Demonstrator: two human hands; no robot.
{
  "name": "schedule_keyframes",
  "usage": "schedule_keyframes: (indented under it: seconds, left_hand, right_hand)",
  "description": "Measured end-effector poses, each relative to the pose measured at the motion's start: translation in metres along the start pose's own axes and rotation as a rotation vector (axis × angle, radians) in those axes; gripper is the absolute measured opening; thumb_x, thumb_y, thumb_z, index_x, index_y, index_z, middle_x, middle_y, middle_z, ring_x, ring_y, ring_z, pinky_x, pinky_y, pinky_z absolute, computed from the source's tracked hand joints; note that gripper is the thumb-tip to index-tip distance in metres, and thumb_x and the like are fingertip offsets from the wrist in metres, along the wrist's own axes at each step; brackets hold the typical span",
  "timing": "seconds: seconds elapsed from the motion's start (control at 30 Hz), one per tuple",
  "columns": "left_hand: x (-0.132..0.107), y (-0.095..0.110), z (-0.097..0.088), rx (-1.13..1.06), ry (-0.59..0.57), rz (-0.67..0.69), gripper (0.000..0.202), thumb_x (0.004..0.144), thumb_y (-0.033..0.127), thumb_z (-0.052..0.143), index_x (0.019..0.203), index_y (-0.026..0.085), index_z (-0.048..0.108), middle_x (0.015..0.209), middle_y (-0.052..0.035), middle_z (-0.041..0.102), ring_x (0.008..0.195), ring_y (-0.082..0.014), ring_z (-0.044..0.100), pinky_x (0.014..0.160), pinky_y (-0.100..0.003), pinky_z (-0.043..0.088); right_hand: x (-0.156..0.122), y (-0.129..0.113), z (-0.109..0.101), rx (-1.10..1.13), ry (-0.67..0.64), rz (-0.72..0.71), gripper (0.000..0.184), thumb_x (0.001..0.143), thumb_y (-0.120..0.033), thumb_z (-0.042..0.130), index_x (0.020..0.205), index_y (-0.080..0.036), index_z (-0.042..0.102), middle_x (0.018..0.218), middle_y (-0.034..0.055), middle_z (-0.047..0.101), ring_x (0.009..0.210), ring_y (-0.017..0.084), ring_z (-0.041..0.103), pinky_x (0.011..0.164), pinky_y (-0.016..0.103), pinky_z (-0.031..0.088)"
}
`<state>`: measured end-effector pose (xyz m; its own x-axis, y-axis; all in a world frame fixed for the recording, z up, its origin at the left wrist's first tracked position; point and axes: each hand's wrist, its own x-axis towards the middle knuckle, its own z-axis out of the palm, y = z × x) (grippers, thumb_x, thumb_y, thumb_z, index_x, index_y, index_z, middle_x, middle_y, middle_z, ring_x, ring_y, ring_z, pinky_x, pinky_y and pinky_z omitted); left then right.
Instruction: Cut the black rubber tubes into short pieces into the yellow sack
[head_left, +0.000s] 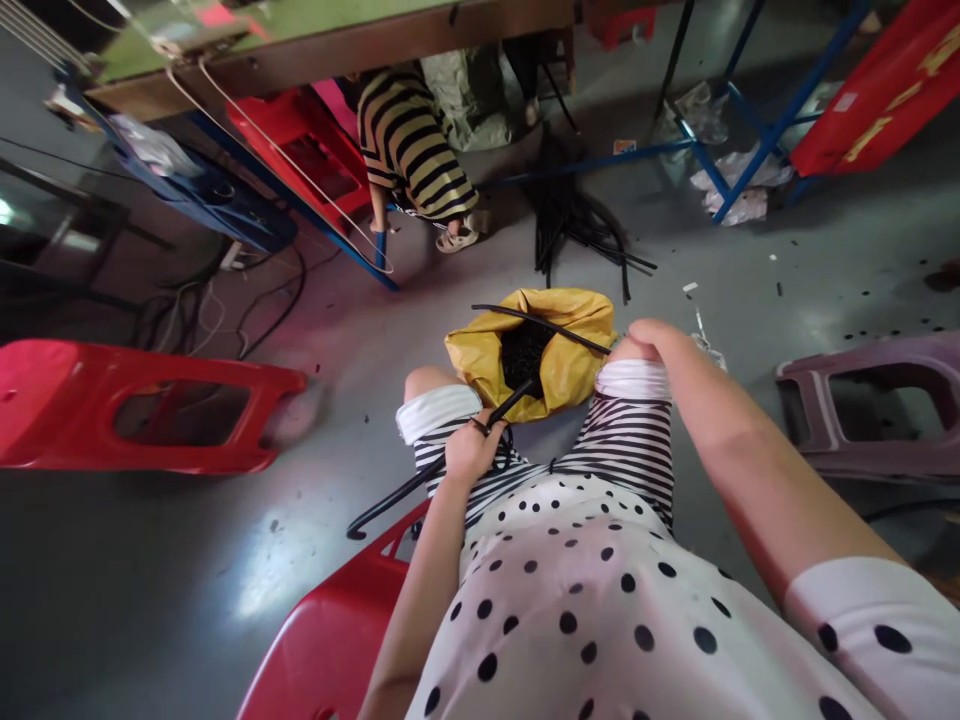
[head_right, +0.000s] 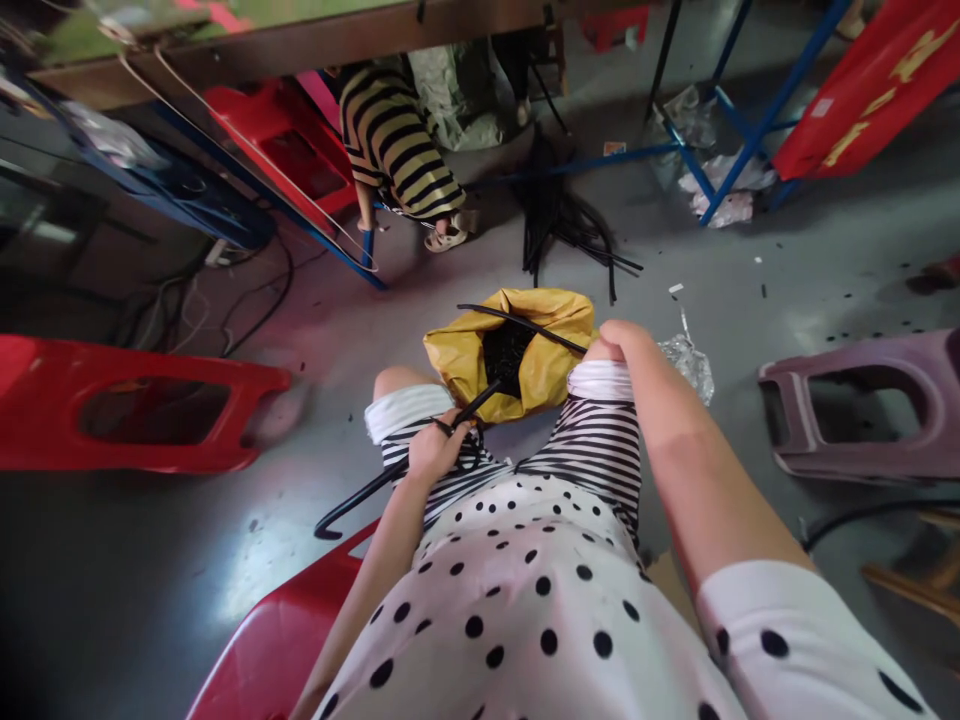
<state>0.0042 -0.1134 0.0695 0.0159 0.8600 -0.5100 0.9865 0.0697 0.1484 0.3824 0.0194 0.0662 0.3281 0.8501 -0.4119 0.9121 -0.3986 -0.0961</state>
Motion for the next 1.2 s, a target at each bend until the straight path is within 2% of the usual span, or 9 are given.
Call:
schedule_keyframes:
  seconds: [0.13,0.23,0.33,0.43,0.53,0.67,0.8,1.03,1.2]
  left_hand:
    - [-0.004,0.005,-0.005,0.069,-0.027,0.010,0.043,0.121,0.038,0.044,0.153,0.022,0.069,0.135,-0.0156,0.085,0.128,-0.0347,0.081,0.101,-0.037,0.058]
    - [-0.003,0.012,-0.009,0.116,-0.017,0.032,0.044,0.121,0.039,0.043,0.150,0.021,0.070,0.131,-0.0179,0.085,0.126,-0.0366,0.082,0.098,-0.039,0.058]
    - [0.000,0.020,-0.014,0.122,0.017,0.056,0.043,0.120,0.038,0.043,0.149,0.020,0.070,0.129,-0.0190,0.085,0.125,-0.0372,0.082,0.095,-0.038,0.058]
    - [0.002,0.027,-0.017,0.121,0.014,0.068,0.042,0.120,0.038,0.044,0.148,0.020,0.070,0.129,-0.0179,0.085,0.127,-0.0361,0.081,0.096,-0.037,0.058]
    - [0.002,0.028,-0.017,0.138,-0.014,0.055,0.042,0.121,0.039,0.044,0.149,0.020,0.070,0.130,-0.0170,0.085,0.127,-0.0365,0.081,0.097,-0.038,0.057]
    - [0.000,0.015,-0.017,0.111,-0.017,0.009,0.044,0.121,0.039,0.043,0.151,0.020,0.069,0.132,-0.0174,0.084,0.129,-0.0372,0.080,0.099,-0.039,0.057]
    - [0.004,-0.008,-0.019,0.010,0.006,-0.074,0.045,0.119,0.039,0.043,0.150,0.022,0.070,0.127,-0.0155,0.086,0.127,-0.0373,0.080,0.100,-0.040,0.057]
    - [0.022,-0.042,-0.028,-0.337,0.045,-0.125,0.042,0.112,0.033,0.047,0.139,0.022,0.077,0.133,-0.0085,0.085,0.127,-0.0289,0.078,0.106,-0.035,0.058]
    - [0.012,-0.040,-0.036,-0.121,0.036,-0.126,0.044,0.114,0.040,0.046,0.141,0.025,0.076,0.124,-0.0111,0.086,0.124,-0.0339,0.079,0.100,-0.038,0.060]
  right_hand:
    - [-0.024,-0.013,0.017,0.000,0.101,-0.097,0.039,0.111,-0.022,0.052,0.136,-0.006,0.078,0.133,0.0304,0.077,0.127,0.038,0.070,0.116,0.052,0.049]
    - [-0.075,-0.022,0.063,0.161,0.248,-0.574,0.035,0.114,-0.031,0.053,0.118,-0.015,0.084,0.118,0.0215,0.082,0.122,0.036,0.073,0.118,0.051,0.052]
    - [-0.139,-0.022,0.119,0.420,0.389,-0.544,0.044,0.118,-0.036,0.044,0.109,-0.022,0.085,0.105,0.0171,0.084,0.101,0.033,0.077,0.100,0.049,0.064]
    - [-0.186,-0.011,0.150,0.375,0.352,-0.607,0.035,0.114,-0.040,0.059,0.114,-0.022,0.088,0.140,0.0206,0.081,0.138,0.038,0.072,0.124,0.057,0.056]
    - [-0.205,0.012,0.150,0.187,0.282,-0.598,0.045,0.108,-0.044,0.071,0.146,-0.025,0.083,0.179,0.0192,0.055,0.171,0.045,0.045,0.140,0.074,0.031]
    - [-0.203,0.038,0.142,0.107,0.221,-0.447,0.055,0.106,-0.050,0.073,0.161,-0.042,0.073,0.190,0.0114,0.041,0.177,0.050,0.032,0.135,0.090,0.018]
    - [-0.198,0.040,0.146,0.153,0.214,-0.327,0.065,0.102,-0.056,0.078,0.165,-0.045,0.070,0.194,0.0111,0.029,0.177,0.054,0.027,0.131,0.091,0.026]
    - [-0.190,0.032,0.146,0.222,0.177,-0.289,0.068,0.100,-0.059,0.080,0.166,-0.044,0.069,0.197,0.0098,0.022,0.179,0.054,0.021,0.132,0.086,0.034]
    - [-0.199,0.026,0.151,0.272,0.249,-0.228,0.073,0.101,-0.060,0.076,0.170,-0.039,0.065,0.196,0.0165,0.020,0.176,0.061,0.023,0.122,0.092,0.040]
